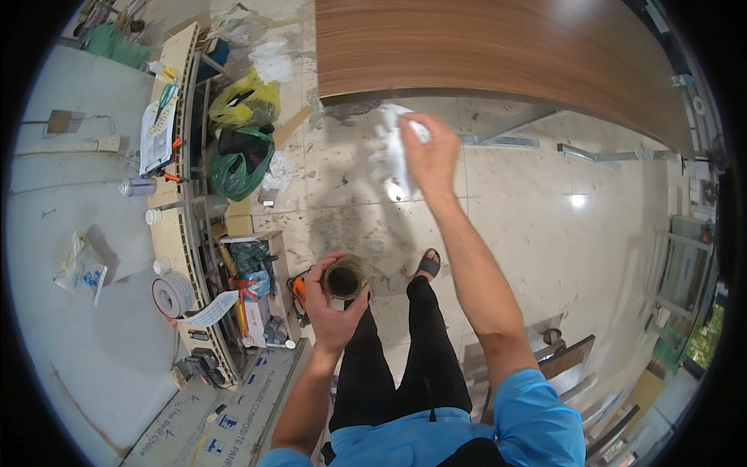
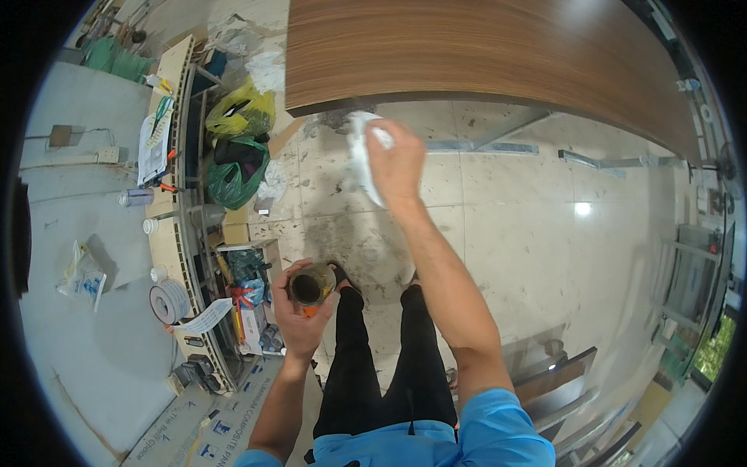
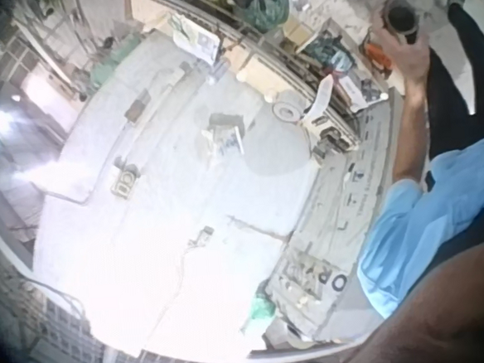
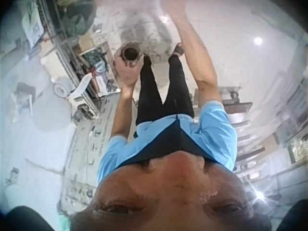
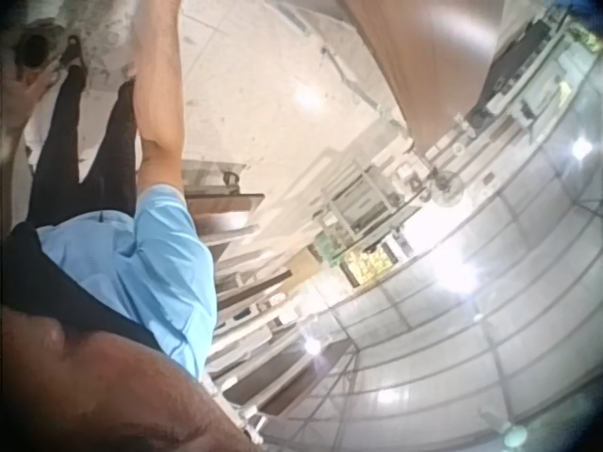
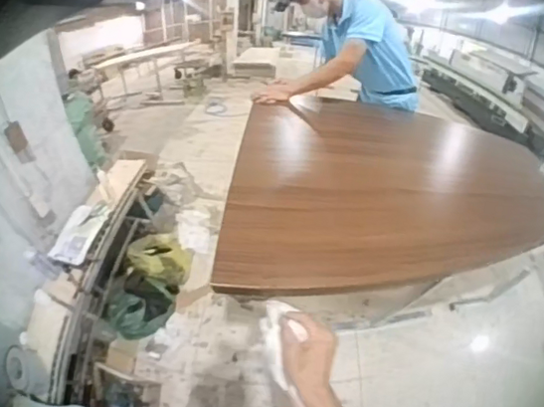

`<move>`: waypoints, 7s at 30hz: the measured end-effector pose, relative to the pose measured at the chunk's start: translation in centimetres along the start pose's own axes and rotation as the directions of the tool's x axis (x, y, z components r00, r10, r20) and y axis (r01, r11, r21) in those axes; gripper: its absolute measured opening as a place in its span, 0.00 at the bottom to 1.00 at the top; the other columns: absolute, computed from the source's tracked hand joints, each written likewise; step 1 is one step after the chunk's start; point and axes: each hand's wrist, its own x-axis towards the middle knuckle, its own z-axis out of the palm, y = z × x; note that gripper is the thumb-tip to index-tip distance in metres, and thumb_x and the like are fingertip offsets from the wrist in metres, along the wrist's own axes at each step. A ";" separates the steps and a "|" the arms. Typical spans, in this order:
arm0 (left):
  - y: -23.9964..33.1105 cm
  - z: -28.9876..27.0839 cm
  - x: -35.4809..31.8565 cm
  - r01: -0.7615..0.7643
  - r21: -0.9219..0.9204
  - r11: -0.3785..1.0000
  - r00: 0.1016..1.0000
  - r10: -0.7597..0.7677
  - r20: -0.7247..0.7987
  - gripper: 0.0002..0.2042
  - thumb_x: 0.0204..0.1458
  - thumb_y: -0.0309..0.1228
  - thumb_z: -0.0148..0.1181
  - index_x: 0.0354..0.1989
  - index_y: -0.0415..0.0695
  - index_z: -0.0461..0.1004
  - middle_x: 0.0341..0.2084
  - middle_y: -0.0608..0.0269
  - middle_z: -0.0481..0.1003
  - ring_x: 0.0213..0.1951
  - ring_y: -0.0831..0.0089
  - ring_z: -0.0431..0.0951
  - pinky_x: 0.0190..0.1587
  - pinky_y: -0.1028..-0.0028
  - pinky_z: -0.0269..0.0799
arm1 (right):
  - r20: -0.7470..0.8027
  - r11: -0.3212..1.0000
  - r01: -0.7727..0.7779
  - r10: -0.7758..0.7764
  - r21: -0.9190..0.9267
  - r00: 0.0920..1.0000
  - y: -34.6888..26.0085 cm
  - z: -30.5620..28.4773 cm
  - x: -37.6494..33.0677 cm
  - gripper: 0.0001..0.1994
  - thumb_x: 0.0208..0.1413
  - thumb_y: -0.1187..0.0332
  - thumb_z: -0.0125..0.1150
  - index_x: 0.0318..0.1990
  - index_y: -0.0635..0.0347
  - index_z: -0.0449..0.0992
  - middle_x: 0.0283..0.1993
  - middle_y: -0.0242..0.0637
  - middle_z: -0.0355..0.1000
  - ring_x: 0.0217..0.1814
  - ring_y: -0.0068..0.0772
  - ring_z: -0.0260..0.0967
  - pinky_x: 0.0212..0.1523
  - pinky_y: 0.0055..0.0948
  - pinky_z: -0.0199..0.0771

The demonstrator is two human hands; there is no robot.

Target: The person applies a liquid finish to the edge of a large wooden tabletop using a small brush and a cloth. The person repeatedly dips the brush into a can and wipes the edge while another person wipes the tabletop surface nearby.

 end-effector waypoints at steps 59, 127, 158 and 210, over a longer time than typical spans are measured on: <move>-0.8 -5.8 0.7 -0.006 -0.019 1.000 0.996 0.005 -0.088 0.37 0.46 0.13 0.74 0.65 0.35 0.61 0.64 0.46 0.69 0.62 0.62 0.75 0.66 0.66 0.72 | -0.019 0.985 -0.148 0.150 0.089 0.988 -3.2 4.2 -2.8 0.08 0.65 0.70 0.65 0.44 0.65 0.87 0.39 0.39 0.86 0.42 0.26 0.79 0.47 0.29 0.77; 1.5 0.5 1.9 0.017 0.114 0.993 0.999 -0.022 0.046 0.38 0.47 0.12 0.71 0.67 0.36 0.59 0.65 0.48 0.67 0.65 0.62 0.73 0.69 0.64 0.70 | -0.357 0.992 0.018 -0.062 -0.124 0.932 4.9 -13.4 3.9 0.09 0.63 0.70 0.65 0.46 0.63 0.86 0.39 0.41 0.86 0.43 0.32 0.82 0.45 0.31 0.79; 4.4 19.2 2.9 -0.090 0.129 0.988 0.972 0.059 0.226 0.37 0.46 0.11 0.72 0.65 0.40 0.61 0.64 0.44 0.67 0.65 0.61 0.71 0.69 0.62 0.69 | -0.604 0.993 -0.091 0.027 -0.076 0.796 18.0 -35.7 13.5 0.10 0.65 0.66 0.66 0.47 0.62 0.85 0.38 0.42 0.85 0.41 0.30 0.80 0.46 0.31 0.77; 6.4 27.0 5.7 -0.244 0.072 0.967 0.689 0.121 0.715 0.36 0.41 0.17 0.77 0.62 0.38 0.66 0.67 0.48 0.73 0.62 0.60 0.78 0.65 0.65 0.74 | 0.308 0.190 -0.541 0.650 0.819 0.694 4.6 -33.4 -7.0 0.22 0.77 0.60 0.45 0.63 0.67 0.76 0.51 0.42 0.80 0.46 0.27 0.79 0.45 0.30 0.81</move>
